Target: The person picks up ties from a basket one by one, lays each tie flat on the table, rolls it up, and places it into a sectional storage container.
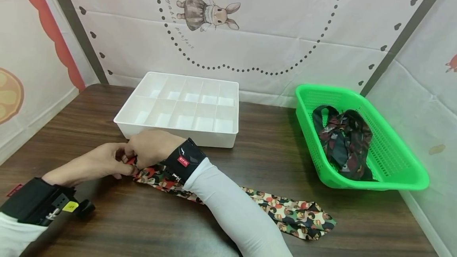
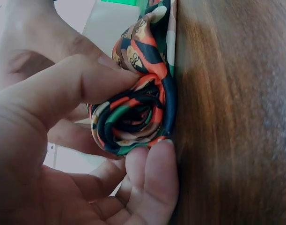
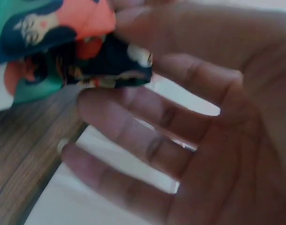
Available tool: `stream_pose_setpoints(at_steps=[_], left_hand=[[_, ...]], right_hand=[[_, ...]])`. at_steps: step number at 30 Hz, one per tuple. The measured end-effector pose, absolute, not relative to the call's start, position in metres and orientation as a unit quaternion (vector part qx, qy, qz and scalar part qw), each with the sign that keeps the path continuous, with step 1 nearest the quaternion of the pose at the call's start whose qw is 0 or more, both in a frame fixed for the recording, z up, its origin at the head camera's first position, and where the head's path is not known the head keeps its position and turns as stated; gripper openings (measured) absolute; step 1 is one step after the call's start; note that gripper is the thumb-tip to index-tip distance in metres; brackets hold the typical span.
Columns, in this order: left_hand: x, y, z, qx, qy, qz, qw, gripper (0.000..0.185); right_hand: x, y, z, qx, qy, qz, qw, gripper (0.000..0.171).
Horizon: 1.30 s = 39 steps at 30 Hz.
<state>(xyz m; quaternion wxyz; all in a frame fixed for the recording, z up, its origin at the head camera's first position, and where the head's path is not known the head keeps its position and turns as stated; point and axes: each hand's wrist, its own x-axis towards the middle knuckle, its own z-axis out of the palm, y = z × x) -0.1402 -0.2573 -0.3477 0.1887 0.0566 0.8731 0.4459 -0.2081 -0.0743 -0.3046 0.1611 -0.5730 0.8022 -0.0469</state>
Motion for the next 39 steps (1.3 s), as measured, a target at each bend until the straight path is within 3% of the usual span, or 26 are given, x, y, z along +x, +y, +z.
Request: stream_pose_setpoints(at_steps=[7,18,25,32,35,39], left_hand=[[-0.14,-0.259,-0.348,0.057,0.87,0.45,0.193,0.039],[-0.144,-0.274,-0.349,0.074,0.839,0.493,0.216,0.057],[-0.148,-0.28,-0.351,0.08,0.829,0.506,0.223,0.053],[-0.145,-0.278,-0.348,0.049,0.825,0.517,0.223,0.048],[-0.146,-0.276,-0.348,0.04,0.827,0.515,0.222,0.043],[-0.146,-0.274,-0.348,0.036,0.828,0.514,0.222,0.038]], right_hand=[[-0.211,-0.073,-0.308,-0.56,0.799,-0.072,0.207,0.043],[-0.209,-0.074,-0.31,-0.521,0.825,-0.075,0.206,0.073],[-0.213,-0.07,-0.308,-0.529,0.814,-0.1,0.216,0.071],[-0.211,-0.069,-0.306,-0.486,0.827,-0.106,0.26,0.098],[-0.212,-0.069,-0.308,-0.479,0.83,-0.102,0.267,0.091],[-0.213,-0.069,-0.31,-0.467,0.84,-0.079,0.264,0.06]])
